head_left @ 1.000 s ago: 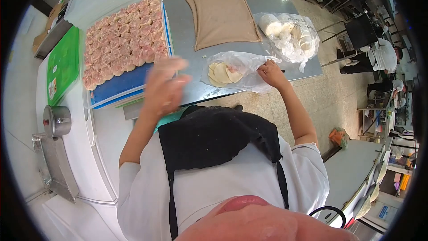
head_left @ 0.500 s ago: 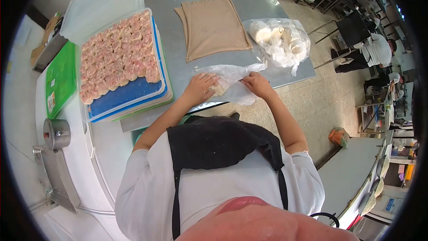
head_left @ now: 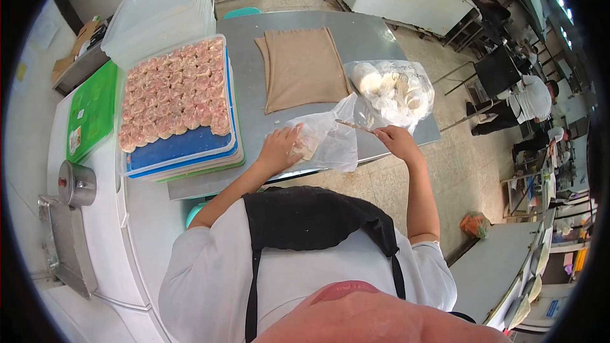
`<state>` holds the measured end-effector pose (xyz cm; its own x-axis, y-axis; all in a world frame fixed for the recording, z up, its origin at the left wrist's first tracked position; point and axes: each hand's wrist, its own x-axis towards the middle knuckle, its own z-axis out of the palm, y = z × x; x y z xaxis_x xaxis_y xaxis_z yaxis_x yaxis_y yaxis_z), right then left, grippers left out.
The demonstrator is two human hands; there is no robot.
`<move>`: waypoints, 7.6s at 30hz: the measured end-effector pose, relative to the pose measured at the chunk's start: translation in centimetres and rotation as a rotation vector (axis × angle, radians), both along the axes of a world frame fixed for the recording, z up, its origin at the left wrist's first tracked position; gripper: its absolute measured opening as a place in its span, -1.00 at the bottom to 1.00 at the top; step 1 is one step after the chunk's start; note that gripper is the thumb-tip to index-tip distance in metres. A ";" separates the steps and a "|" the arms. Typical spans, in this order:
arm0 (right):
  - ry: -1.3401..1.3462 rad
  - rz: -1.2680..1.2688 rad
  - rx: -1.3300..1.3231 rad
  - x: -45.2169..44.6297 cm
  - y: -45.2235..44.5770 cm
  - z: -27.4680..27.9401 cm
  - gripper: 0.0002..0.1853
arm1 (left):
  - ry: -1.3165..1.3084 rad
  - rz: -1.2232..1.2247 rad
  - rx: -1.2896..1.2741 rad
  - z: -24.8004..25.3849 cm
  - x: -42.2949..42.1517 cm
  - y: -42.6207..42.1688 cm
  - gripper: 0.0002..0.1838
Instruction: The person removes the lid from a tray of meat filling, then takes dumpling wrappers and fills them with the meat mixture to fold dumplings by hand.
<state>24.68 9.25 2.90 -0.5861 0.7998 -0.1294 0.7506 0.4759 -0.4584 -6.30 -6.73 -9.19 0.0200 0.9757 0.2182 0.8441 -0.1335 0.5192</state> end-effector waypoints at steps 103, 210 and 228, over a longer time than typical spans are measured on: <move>0.084 0.824 0.595 -22.3 -8.1 14.8 -0.77 | 0.160 0.982 0.506 13.1 -28.7 -17.1 -0.47; 0.823 0.578 -0.478 -15.4 -11.1 4.5 -0.66 | -0.262 1.105 0.154 17.8 4.1 -31.9 -0.82; 0.349 1.266 0.167 -1.4 -25.5 10.1 -0.62 | 0.528 1.340 -0.200 21.1 26.2 -46.7 -0.78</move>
